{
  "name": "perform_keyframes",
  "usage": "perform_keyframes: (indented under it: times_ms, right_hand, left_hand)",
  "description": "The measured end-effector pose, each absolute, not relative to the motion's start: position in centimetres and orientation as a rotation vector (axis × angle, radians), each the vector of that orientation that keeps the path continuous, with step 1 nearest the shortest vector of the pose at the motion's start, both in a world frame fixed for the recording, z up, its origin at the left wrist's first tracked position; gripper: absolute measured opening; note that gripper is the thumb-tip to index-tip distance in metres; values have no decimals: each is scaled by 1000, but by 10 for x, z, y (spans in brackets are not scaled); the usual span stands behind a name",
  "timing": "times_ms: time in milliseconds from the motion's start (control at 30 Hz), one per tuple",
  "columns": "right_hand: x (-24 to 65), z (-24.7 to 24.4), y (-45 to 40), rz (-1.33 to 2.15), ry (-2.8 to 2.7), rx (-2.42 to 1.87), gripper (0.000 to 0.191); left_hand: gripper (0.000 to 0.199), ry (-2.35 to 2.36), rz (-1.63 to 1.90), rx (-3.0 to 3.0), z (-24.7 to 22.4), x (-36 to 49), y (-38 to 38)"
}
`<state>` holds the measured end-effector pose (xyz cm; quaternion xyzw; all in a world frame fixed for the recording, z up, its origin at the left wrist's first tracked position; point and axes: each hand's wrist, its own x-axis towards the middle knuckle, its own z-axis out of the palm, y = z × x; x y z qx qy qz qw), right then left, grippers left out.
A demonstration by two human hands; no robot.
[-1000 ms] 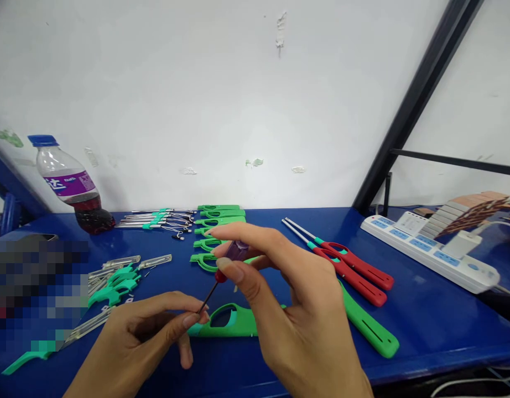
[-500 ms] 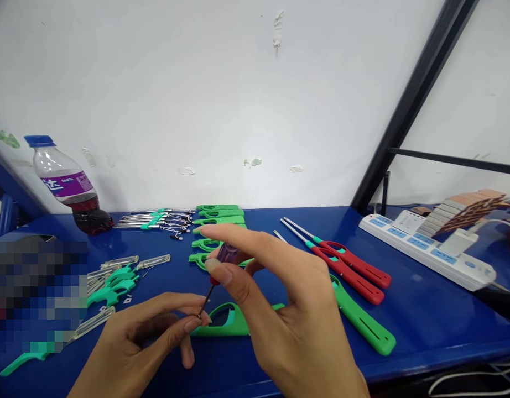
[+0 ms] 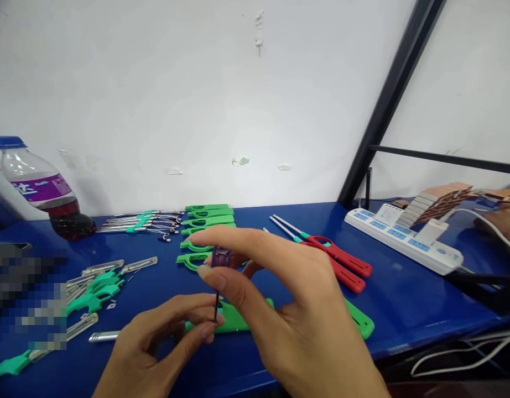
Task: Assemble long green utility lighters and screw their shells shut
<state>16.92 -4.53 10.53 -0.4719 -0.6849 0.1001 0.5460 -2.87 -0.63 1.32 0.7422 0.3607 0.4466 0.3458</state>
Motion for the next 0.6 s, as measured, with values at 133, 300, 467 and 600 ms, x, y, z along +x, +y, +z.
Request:
perform_keyframes:
  times_ms: [133,300,467,600]
  right_hand:
    - [192,109,-53,59,-1727,-1267,20]
    - [213,107,-56,53,-1778,-1372,13]
    - [218,105,-52,156,-1823,-1459,13]
    - [219,104,-51,180,-1839,-1470,12]
  left_hand:
    - [38,752,1285,2166,4,6,-6]
    - [45,796,1235,2335,-4,44,-5]
    - [41,897,1134,2430,-9,56,-3]
    - [39,890,1112,2444,-15,56,0]
